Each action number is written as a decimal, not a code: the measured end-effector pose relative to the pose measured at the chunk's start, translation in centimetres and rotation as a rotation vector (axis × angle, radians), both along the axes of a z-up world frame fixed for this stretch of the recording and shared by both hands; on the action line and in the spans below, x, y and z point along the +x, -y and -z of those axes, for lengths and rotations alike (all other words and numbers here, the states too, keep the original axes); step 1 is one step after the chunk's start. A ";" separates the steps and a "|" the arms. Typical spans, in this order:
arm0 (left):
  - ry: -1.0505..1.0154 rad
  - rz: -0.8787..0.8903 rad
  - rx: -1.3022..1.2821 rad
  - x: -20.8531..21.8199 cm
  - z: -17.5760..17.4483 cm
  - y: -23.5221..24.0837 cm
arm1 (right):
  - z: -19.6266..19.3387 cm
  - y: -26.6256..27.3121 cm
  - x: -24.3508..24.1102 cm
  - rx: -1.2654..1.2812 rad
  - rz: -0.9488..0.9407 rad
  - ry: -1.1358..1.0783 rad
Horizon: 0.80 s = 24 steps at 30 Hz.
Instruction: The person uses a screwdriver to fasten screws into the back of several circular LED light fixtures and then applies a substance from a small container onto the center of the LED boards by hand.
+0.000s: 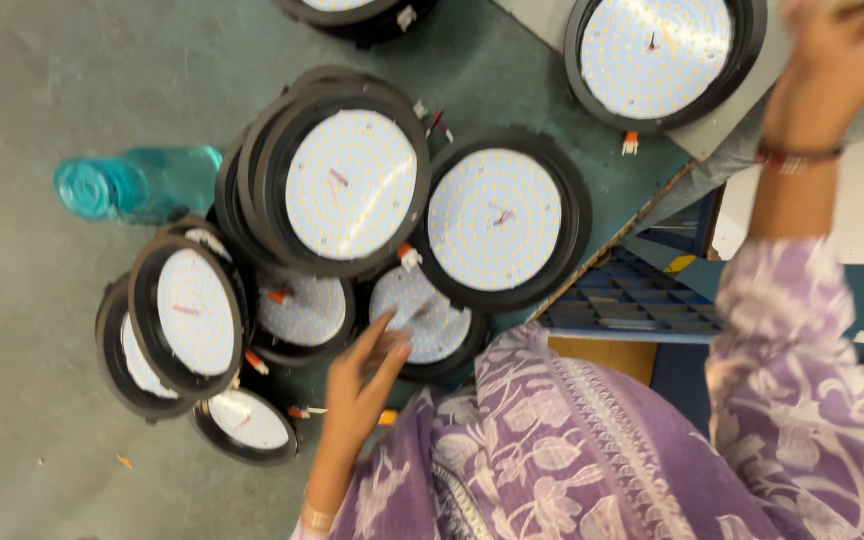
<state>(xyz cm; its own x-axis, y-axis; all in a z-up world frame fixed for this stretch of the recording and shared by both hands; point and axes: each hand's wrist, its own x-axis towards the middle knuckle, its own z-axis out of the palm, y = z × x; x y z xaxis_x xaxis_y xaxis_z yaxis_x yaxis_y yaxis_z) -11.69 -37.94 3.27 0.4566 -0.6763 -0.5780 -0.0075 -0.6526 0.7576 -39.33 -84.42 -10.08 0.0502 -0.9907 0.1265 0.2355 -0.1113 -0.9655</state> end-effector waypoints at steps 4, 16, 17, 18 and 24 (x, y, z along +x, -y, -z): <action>-0.261 -0.071 -0.127 -1.9 4.2 4.2 | -3.8 -11.3 -1.7 0.177 -0.206 0.332; -0.285 -0.061 -0.159 -3.0 4.1 9.4 | -8.5 -25.5 -0.1 0.258 -0.509 0.501; -0.223 -0.028 -0.147 -2.9 3.4 9.3 | -8.7 -26.1 0.1 0.274 -0.525 0.517; -0.139 0.010 -0.124 -2.8 2.8 9.3 | -8.8 -26.6 0.1 0.284 -0.524 0.521; 0.070 0.079 -0.080 -1.3 2.7 10.0 | -8.6 -29.2 0.4 0.371 -0.447 0.511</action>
<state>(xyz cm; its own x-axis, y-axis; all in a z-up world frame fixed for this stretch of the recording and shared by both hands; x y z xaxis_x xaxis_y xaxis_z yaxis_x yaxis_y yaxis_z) -12.98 -47.97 0.62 0.4376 -0.7544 -0.4893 -0.1110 -0.5853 0.8032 -38.96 -55.19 -1.49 0.4797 -0.8723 -0.0946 0.6085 0.4084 -0.6804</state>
